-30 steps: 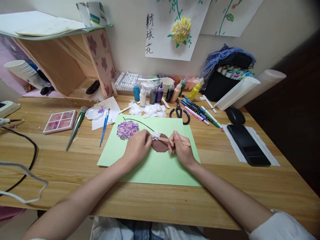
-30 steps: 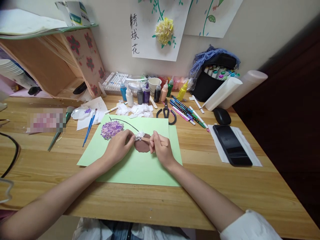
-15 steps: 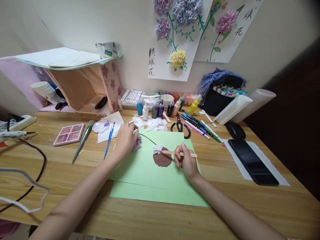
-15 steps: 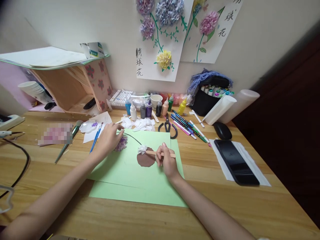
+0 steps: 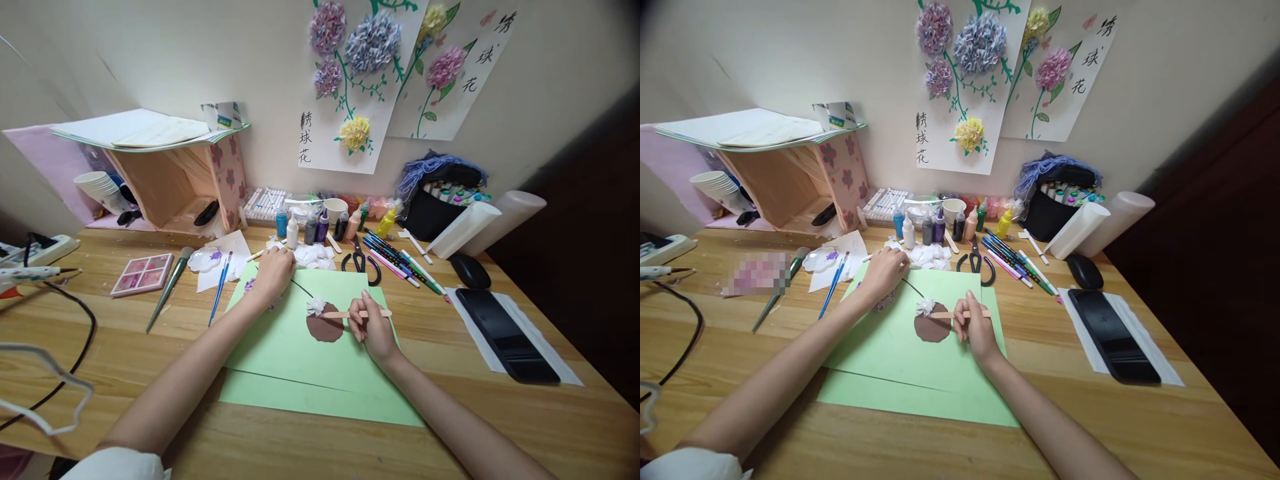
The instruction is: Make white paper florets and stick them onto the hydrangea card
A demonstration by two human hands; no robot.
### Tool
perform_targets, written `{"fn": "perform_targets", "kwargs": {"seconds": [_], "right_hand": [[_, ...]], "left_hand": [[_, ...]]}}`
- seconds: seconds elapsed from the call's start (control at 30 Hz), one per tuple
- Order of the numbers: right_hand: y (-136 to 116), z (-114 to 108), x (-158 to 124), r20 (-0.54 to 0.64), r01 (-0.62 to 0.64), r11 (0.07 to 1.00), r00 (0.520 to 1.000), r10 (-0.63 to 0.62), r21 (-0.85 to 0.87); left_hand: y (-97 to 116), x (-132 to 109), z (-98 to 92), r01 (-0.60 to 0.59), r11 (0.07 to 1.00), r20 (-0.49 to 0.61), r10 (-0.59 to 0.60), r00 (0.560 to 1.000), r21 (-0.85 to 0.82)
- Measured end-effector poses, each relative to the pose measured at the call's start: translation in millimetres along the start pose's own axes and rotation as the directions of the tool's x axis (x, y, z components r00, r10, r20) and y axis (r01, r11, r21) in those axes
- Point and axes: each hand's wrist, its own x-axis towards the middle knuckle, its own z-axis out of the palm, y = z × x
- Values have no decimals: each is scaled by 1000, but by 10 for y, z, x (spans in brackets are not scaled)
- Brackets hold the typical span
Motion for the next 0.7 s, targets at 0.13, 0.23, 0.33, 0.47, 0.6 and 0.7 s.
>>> {"fn": "perform_targets", "kwargs": {"seconds": [0.13, 0.23, 0.33, 0.47, 0.6, 0.7], "right_hand": [[-4, -28, 31, 33, -13, 999, 999, 12, 33], [-26, -46, 51, 67, -21, 997, 998, 16, 73], [-41, -61, 65, 17, 61, 992, 998, -64, 114], [-59, -56, 49, -89, 170, 983, 982, -164, 70], [-113, 11, -14, -36, 248, 960, 966, -254, -127], [-151, 76, -77, 89, 304, 929, 953, -291, -213]], "left_hand": [[-52, -119, -135, 119, 904, 31, -117, 993, -411], [-73, -238, -261, 292, 700, 264, -151, 953, -652], [-50, -342, -376, 414, 583, 465, -68, 883, -700], [61, -446, -442, 437, 572, 539, 10, 842, -694], [199, -535, -378, 393, 561, 522, 82, 849, -729], [284, -590, -307, 421, 563, 563, 99, 820, -711]]}}
